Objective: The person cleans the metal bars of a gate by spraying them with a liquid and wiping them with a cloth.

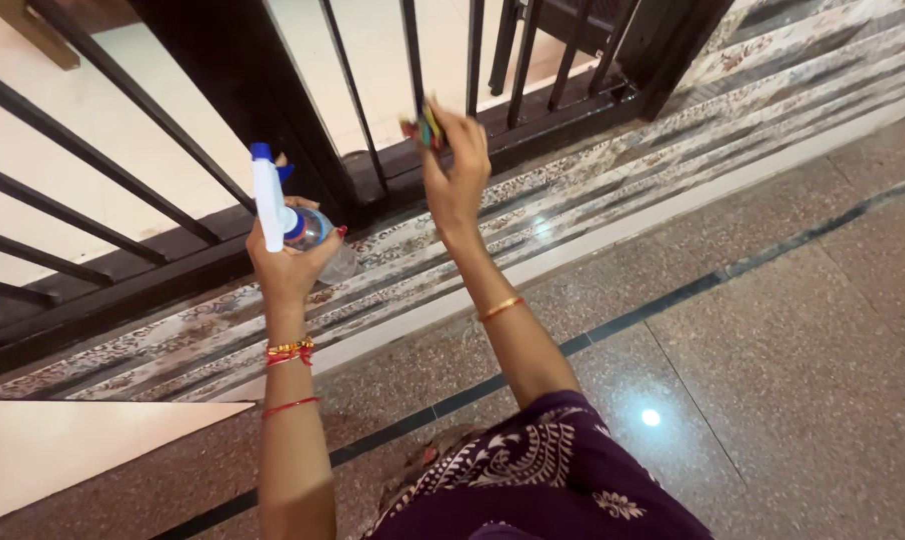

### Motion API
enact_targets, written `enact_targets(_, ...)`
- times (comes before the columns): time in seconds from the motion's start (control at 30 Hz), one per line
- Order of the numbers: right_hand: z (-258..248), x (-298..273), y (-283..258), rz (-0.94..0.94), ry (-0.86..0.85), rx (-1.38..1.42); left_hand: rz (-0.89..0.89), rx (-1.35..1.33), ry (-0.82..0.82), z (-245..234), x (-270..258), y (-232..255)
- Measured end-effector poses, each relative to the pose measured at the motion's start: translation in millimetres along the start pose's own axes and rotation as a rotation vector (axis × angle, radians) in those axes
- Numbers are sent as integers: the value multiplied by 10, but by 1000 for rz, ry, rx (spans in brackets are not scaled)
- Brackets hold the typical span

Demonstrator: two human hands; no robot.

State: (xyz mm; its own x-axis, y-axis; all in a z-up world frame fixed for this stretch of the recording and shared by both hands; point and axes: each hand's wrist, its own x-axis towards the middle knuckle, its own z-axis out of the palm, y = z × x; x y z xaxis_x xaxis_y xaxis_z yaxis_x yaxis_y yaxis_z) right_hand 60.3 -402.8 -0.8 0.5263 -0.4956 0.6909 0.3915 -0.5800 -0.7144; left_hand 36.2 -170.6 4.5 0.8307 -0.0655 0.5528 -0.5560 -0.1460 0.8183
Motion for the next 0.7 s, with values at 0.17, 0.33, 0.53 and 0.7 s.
enact_targets(0.17, 115, 260, -362, -61, 104, 75, -33, -10, -7, -29, -6, -55)
enact_targets(0.33, 84, 81, -367, -121, 127, 21, -79, -38, -5, -38, -26, -87)
enact_targets(0.53, -8, -294, -102, 24, 9, -2, -112, -91, -1, -46, -63, -167)
enact_targets(0.7, 2, -347, 0, 61, -6, -5, -79, -7, -26, -116, -125, -256)
